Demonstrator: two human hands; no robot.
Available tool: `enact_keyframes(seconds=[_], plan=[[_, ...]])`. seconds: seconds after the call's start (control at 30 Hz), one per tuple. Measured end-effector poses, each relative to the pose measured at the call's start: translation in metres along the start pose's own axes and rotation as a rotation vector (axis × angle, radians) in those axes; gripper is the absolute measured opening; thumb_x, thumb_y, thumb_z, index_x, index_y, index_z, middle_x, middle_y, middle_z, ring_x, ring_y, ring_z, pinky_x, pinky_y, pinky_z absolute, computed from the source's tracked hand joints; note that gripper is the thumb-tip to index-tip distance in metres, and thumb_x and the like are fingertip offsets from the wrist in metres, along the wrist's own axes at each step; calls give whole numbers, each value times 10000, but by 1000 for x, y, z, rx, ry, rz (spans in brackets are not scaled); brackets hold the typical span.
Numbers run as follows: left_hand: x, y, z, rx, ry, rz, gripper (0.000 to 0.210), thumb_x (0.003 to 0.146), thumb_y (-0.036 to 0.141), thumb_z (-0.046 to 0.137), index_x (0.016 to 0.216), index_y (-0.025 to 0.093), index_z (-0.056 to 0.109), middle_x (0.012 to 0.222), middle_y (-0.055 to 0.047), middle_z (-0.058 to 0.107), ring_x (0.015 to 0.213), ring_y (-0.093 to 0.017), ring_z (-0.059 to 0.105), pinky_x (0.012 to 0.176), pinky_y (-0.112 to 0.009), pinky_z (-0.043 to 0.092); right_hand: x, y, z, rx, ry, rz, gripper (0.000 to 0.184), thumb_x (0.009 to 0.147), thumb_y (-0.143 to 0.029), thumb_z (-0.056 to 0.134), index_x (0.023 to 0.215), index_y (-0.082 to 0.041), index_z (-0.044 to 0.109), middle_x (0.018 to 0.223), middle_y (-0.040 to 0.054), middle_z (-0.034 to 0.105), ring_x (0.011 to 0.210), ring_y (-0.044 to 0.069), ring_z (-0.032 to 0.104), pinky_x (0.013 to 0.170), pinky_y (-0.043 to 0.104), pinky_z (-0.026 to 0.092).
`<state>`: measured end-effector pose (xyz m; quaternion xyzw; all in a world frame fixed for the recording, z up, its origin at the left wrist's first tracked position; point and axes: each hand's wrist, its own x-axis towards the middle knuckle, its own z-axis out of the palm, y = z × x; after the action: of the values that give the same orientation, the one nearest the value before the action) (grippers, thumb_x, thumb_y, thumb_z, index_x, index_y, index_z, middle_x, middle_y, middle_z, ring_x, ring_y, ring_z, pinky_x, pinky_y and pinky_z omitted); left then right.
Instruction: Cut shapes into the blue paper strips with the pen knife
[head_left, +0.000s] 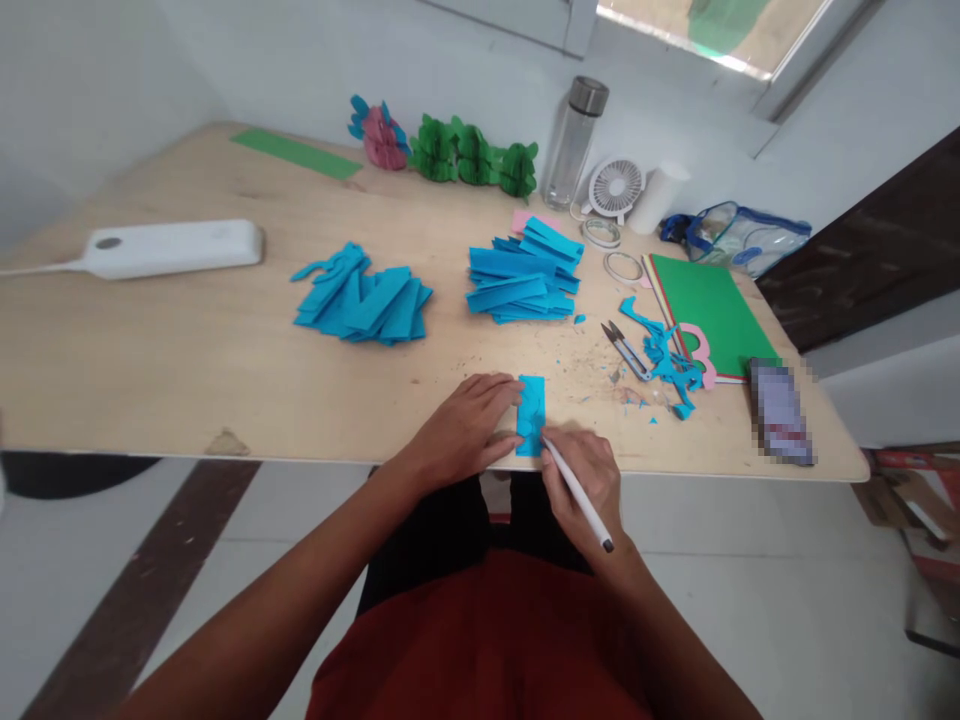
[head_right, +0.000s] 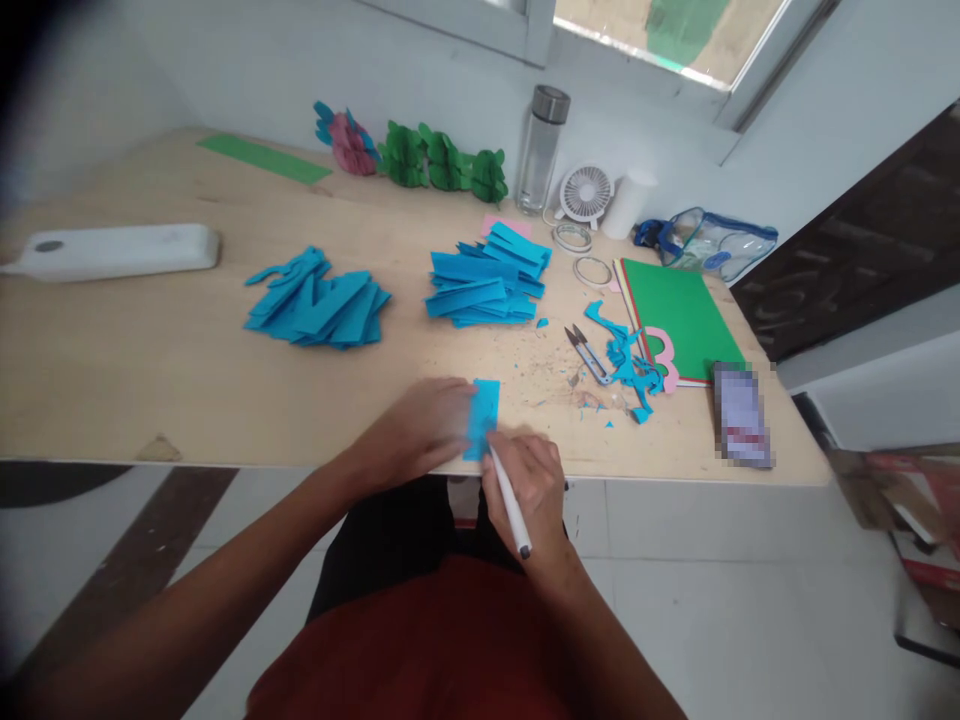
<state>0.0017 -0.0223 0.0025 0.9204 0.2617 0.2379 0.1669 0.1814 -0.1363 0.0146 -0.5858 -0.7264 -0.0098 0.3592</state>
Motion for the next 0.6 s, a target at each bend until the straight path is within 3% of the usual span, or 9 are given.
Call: enact_keyframes(seconds=[0.17,0.33,0.6], plan=[[0,4,-5,-5,9,31,339,898,328,546,1186,150,559,1330,-164,594,1324,-305,479,1092,-521,420,4,5,3,36,19,-9,246,954,-153,510,1155,-178,652,956,76,745,871,207,657,796,369,474],[0,5,-7,-18,13,25,335,880,297,570,1184,157,556,1317,-159,604,1315,-299,490,1081,-518,434,14,9,9,-9,-29,-57,335,975,-179,488,1294,-197,591,1035,85,738,1000,239,644,868,408,477],[0,4,-7,-5,-18,7,334,886,293,586,1187,151,562,1326,-157,602,1326,-301,481,1097,-516,420,14,11,16,-84,-67,-86,310,983,-178,491,1272,-200,601,1085,72,744,1051,241,608,915,403,448]])
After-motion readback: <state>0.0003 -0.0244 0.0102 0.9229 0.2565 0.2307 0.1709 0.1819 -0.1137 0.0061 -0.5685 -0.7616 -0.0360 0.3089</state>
